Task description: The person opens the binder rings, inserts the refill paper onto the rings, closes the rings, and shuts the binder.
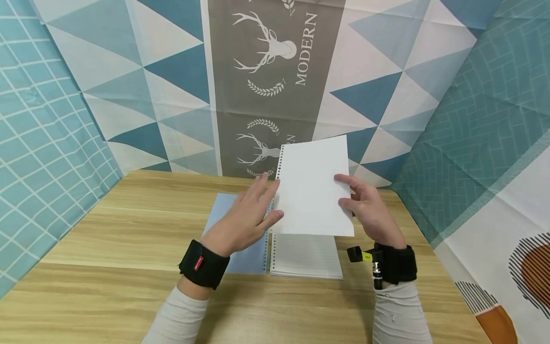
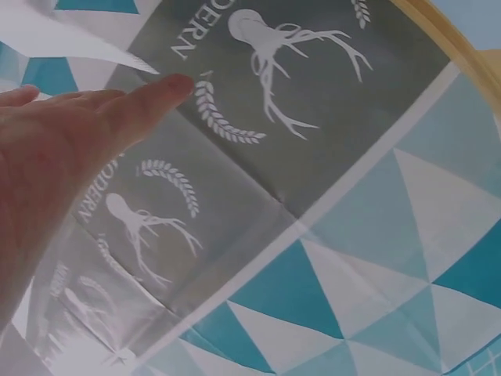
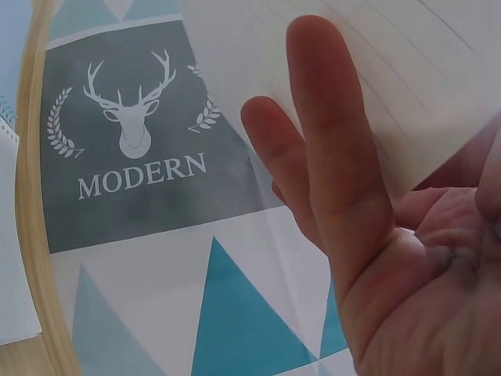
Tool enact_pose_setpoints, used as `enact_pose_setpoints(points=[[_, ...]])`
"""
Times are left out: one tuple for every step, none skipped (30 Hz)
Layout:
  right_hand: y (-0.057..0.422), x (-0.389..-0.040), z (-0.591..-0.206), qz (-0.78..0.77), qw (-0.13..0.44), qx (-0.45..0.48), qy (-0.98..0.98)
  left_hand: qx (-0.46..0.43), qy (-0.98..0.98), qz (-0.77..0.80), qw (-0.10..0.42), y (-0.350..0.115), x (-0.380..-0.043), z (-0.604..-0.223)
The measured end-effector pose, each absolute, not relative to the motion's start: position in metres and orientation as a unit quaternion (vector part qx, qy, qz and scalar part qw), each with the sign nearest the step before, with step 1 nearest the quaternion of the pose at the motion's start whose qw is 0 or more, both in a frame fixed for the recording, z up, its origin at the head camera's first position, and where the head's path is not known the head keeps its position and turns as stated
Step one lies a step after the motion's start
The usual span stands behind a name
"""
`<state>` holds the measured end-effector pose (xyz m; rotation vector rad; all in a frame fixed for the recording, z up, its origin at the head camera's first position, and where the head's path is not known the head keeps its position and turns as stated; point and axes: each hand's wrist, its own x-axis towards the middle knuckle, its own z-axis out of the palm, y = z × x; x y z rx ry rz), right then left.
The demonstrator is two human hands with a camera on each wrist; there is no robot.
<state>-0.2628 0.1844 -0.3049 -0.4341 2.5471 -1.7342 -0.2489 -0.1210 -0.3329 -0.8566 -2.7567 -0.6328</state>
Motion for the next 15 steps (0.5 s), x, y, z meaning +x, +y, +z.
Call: enact_pose_setpoints(points=[[0.184,-0.263,-0.305,-0.556,0.018,-0.14,0.819,-0.292,-0.928,-0.21,0.094,-0.119,-0.248,-0.333],[0.184,-0.263,-0.305,-0.554,0.02,-0.14,0.82,-0.295,-0.928,-0.207,0.096,-0.118,-0.247,-0.333],[0.183,-0.263,-0.305,-0.552,0.022,-0.14,0.822,-0.298,-0.927,-0.205,0.096,-0.116,-0.246,-0.332],[0.183,-0.263,-0.306,-0.551,0.024,-0.139,0.823,-0.301,-0.927,-0.202,0.097,-0.114,-0.245,-0.332],[0.183,-0.264,-0.306,-0.549,0.027,-0.138,0.824,-0.303,-0.927,-0.199,0.098,-0.113,-0.244,-0.332],[0.182,-0.264,-0.306,-0.547,0.03,-0.137,0.825,-0.305,-0.927,-0.195,0.098,-0.111,-0.244,-0.333],[0.182,-0.264,-0.306,-0.545,0.033,-0.135,0.827,-0.307,-0.927,-0.193,0.098,-0.11,-0.243,-0.333],[0.182,-0.264,-0.306,-0.542,0.035,-0.134,0.829,-0.309,-0.927,-0.19,0.097,-0.108,-0.243,-0.334],[0.182,-0.264,-0.306,-0.538,0.039,-0.132,0.831,-0.31,-0.927,-0.188,0.096,-0.107,-0.242,-0.334],[0.181,-0.264,-0.306,-0.536,0.043,-0.131,0.833,-0.311,-0.927,-0.185,0.094,-0.105,-0.242,-0.335],[0.181,-0.263,-0.307,-0.535,0.047,-0.131,0.833,-0.313,-0.928,-0.183,0.092,-0.104,-0.242,-0.337],[0.181,-0.263,-0.307,-0.532,0.051,-0.13,0.835,-0.313,-0.928,-0.182,0.088,-0.103,-0.242,-0.338],[0.18,-0.263,-0.307,-0.527,0.053,-0.131,0.838,-0.314,-0.928,-0.181,0.084,-0.101,-0.242,-0.339],[0.18,-0.263,-0.307,-0.523,0.055,-0.136,0.839,-0.315,-0.928,-0.18,0.08,-0.1,-0.243,-0.341],[0.18,-0.263,-0.308,-0.519,0.056,-0.139,0.841,-0.316,-0.928,-0.18,0.074,-0.098,-0.243,-0.342]])
